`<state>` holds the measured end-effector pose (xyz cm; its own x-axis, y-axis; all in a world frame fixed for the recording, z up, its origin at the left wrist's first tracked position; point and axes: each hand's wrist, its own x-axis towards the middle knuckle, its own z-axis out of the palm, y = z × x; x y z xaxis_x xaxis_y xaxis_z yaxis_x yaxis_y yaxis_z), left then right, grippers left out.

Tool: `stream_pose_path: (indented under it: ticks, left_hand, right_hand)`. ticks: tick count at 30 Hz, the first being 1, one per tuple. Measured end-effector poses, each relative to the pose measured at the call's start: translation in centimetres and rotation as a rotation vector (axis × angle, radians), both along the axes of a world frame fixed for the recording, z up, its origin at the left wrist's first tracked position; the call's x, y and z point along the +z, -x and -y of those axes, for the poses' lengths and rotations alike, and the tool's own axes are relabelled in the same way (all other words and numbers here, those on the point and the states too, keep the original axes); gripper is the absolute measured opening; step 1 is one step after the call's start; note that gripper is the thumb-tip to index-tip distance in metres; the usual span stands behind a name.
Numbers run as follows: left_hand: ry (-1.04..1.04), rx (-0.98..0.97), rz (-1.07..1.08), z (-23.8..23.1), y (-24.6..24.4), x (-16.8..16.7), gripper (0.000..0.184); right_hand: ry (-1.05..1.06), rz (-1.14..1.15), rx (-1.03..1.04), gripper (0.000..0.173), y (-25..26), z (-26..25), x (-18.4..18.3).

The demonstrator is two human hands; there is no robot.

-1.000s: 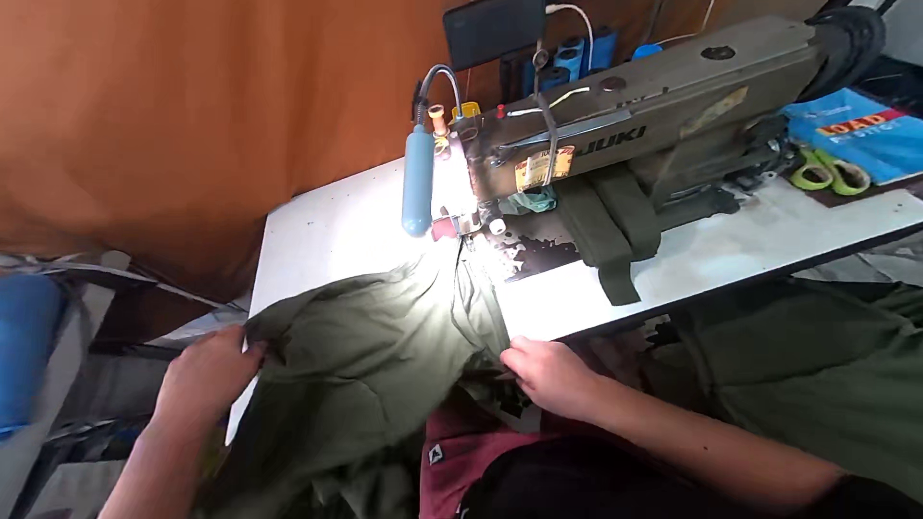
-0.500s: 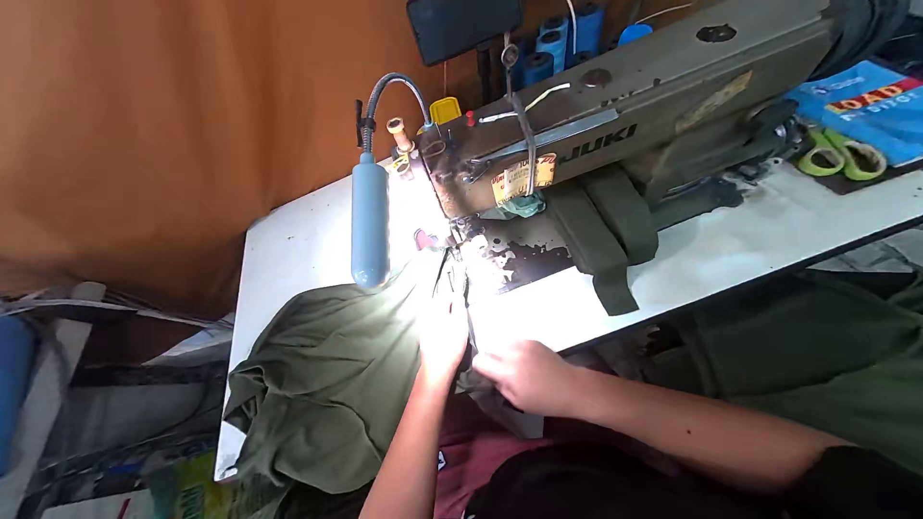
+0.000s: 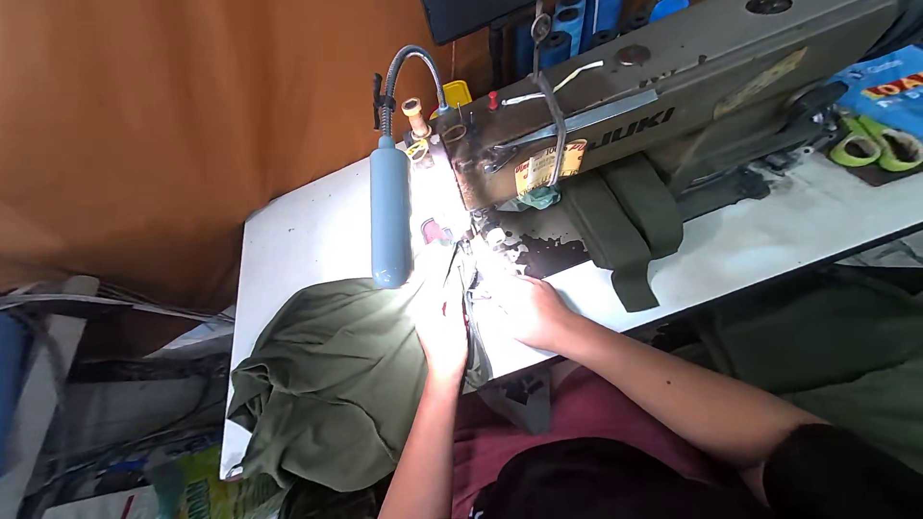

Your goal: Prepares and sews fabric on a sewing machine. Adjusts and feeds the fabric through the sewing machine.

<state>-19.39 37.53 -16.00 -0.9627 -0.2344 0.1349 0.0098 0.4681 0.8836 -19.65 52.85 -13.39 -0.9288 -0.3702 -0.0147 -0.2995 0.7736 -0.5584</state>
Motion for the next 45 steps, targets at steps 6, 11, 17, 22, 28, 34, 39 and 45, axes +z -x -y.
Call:
stream_pose_path:
  ticks: [6, 11, 17, 22, 28, 34, 39, 45]
  left_hand:
    - [0.093, -0.058, -0.137, 0.0, -0.5, -0.8, 0.020]
    - [0.242, -0.145, -0.288, 0.0, -0.6, -1.0, 0.021]
    - [0.404, -0.338, -0.498, 0.5, -2.3, -1.9, 0.031]
    - [0.757, -0.466, -0.488, 2.3, -6.1, -1.4, 0.055]
    - [0.422, -0.264, -0.159, 5.5, -7.6, 1.9, 0.019]
    - [0.472, 0.033, 0.354, 10.9, -1.3, 5.8, 0.023]
    - [0.676, -0.122, 0.034, 8.3, 0.0, 6.8, 0.021]
    - [0.811, -0.606, 0.052, 2.9, 4.2, 4.6, 0.025]
  right_hand:
    - [-0.089, 0.184, -0.024, 0.037, 0.7, 1.3, 1.5]
    - [-0.129, 0.252, -0.025, 0.032, 0.8, 1.6, 1.9]
    - [0.035, 0.114, -0.072, 0.029, 0.0, -0.2, 0.8]
    - [0.216, 0.071, -0.221, 0.027, -0.2, -3.6, -0.3]
    - [0.527, -0.202, -0.151, 0.023, -2.0, -3.1, -1.4]
    - [0.153, 0.017, 0.474, 0.052, -2.1, 3.6, 0.0]
    - [-0.073, 0.200, 0.566, 0.065, -0.7, 6.9, -1.2]
    - [-0.130, 0.215, 0.601, 0.045, -1.4, 6.6, -0.1]
